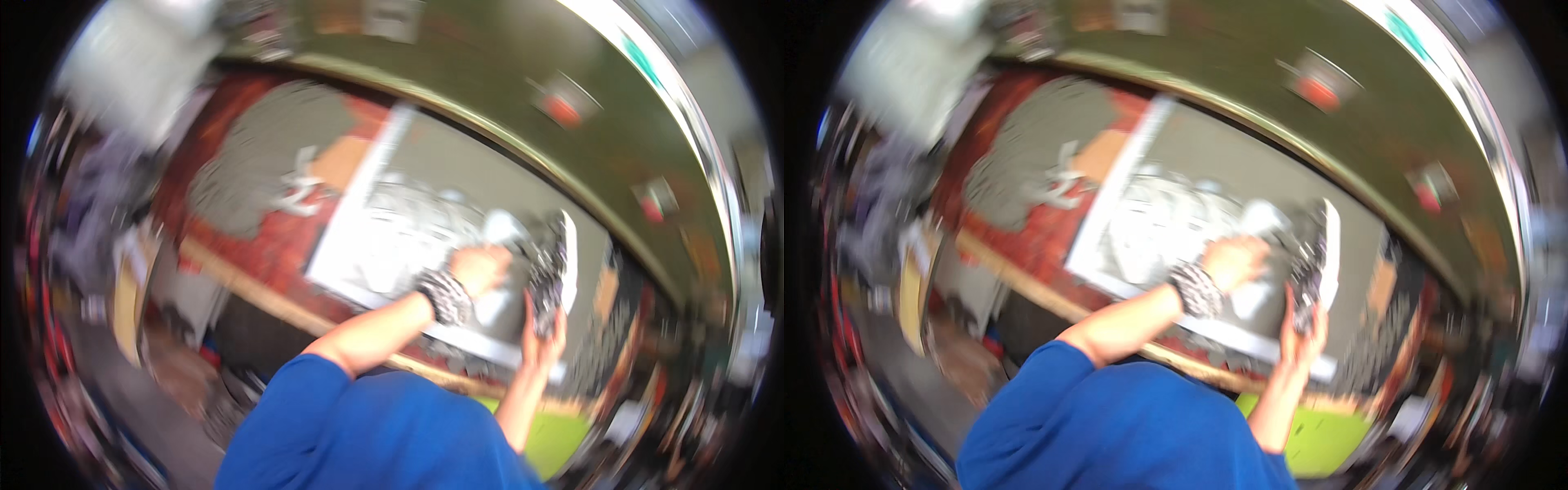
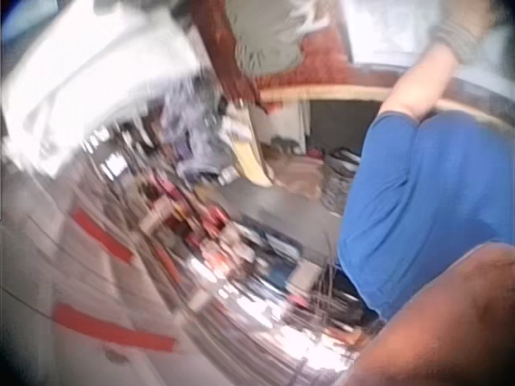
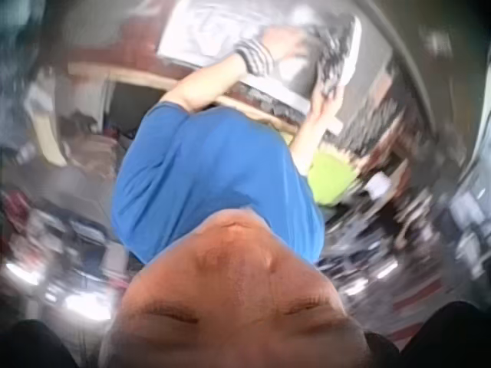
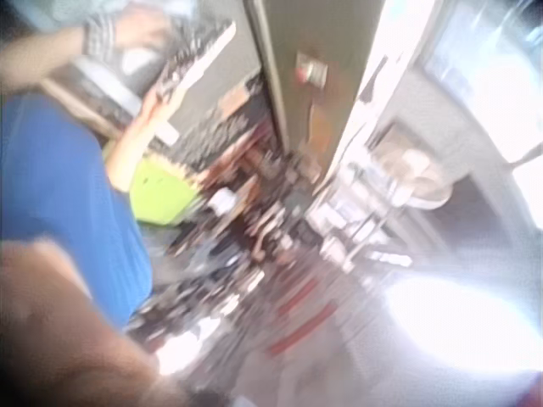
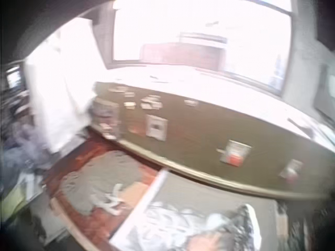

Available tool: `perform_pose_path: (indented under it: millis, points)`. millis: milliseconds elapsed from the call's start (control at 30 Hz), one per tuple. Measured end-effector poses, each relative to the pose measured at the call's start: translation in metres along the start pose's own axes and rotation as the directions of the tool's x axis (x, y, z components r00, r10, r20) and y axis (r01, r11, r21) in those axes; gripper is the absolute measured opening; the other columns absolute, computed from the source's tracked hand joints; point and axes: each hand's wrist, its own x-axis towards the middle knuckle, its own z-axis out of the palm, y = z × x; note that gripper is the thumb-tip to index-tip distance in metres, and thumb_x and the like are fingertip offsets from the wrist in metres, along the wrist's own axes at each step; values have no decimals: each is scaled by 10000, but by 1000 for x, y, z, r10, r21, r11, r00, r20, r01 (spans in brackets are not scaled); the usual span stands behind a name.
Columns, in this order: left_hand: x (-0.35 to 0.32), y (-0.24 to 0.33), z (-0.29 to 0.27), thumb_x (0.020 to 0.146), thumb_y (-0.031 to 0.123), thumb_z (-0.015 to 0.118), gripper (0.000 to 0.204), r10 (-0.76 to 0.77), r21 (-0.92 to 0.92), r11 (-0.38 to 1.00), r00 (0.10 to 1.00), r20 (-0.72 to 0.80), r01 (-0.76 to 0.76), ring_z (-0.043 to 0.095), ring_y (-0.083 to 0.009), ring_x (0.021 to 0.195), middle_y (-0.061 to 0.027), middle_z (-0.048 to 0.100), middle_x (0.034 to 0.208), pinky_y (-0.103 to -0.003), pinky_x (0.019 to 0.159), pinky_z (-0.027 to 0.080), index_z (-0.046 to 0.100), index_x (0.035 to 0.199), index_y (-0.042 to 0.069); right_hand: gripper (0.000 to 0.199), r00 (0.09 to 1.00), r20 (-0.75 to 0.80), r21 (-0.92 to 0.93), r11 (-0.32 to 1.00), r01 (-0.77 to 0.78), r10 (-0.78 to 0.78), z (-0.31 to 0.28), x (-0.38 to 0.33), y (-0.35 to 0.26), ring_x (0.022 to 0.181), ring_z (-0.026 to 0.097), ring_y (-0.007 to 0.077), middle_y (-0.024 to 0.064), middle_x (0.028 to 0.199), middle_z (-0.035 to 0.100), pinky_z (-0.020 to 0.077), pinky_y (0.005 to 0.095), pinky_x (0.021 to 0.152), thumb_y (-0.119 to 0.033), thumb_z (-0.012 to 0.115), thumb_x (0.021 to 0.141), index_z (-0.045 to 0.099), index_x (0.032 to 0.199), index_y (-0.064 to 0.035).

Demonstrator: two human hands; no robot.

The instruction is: The person places a sheet of material under a guillotine-style cutter, aligns it, and presses a button to cut. They remove cut pieces and scraps, then repeat the process with new sheets, stacking the finished pieces on the side.

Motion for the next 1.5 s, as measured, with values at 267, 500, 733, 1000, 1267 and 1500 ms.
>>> perform_pose_path:
  millis: [267, 500, 733, 1000, 1267, 1500]
  points:
    - [103, -66, -39, 755, 160, 746, 256, -78, 65, 993, 972, -221, 94, 626, -349, 766, -141, 559, 979, -429, 639, 518, 599, 940, 61, 674, 908, -42, -214, 891, 400, -418, -21, 80, -59, 1299, 419, 341, 224, 1420, 383, 342, 517, 1120, -99, 630, 871, 287, 1440, 11]
    - [71, -43, -81, 799, 165, 720, 160, 23, 171, 985, 953, -303, 30, 615, -299, 671, -101, 620, 745, -397, 591, 483, 613, 829, 51, 765, 933, -281, 560, 751, 349, -224, -107, 6, -111, 1352, 166, 464, 230, 1477, 245, 266, 554, 1145, -210, 676, 845, 256, 1463, -44]
    - [34, 32, -148, 754, 32, 741, 115, 72, -58, 994, 951, -301, -93, 468, -120, 510, -49, 561, 660, -261, 472, 372, 684, 854, 30, 773, 938, -344, 778, 544, 314, -48, -112, 12, -125, 1336, 143, 465, 226, 1463, 200, 292, 560, 1130, -202, 715, 812, 302, 1448, -57]
    - [17, 7, -189, 872, -21, 616, 95, 0, -141, 984, 782, -623, -112, 475, -91, 657, -19, 568, 735, -217, 590, 372, 662, 954, -25, 596, 890, -363, 189, 914, 360, -275, -77, 23, -107, 1319, 279, 480, 257, 1452, 284, 282, 549, 1140, -256, 499, 983, 242, 1455, 3]
    - [-7, -75, -105, 844, 198, 690, 281, -384, 173, 885, 889, -249, 431, 611, -282, 703, -131, 616, 845, -367, 641, 496, 651, 1099, 85, 677, 905, 17, -291, 864, 411, -425, -57, 29, -100, 1331, 355, 403, 246, 1453, 328, 216, 531, 1163, -302, 497, 965, 189, 1463, 40]
    - [53, -37, -105, 746, 186, 752, 421, 62, 447, 883, 909, -413, 143, 554, -343, 989, -160, 561, 1056, -434, 843, 443, 603, 1115, 49, 713, 915, 161, -351, 845, 403, -370, -17, 60, -68, 1308, 412, 371, 220, 1429, 385, 234, 549, 1149, -217, 628, 888, 258, 1444, 33]
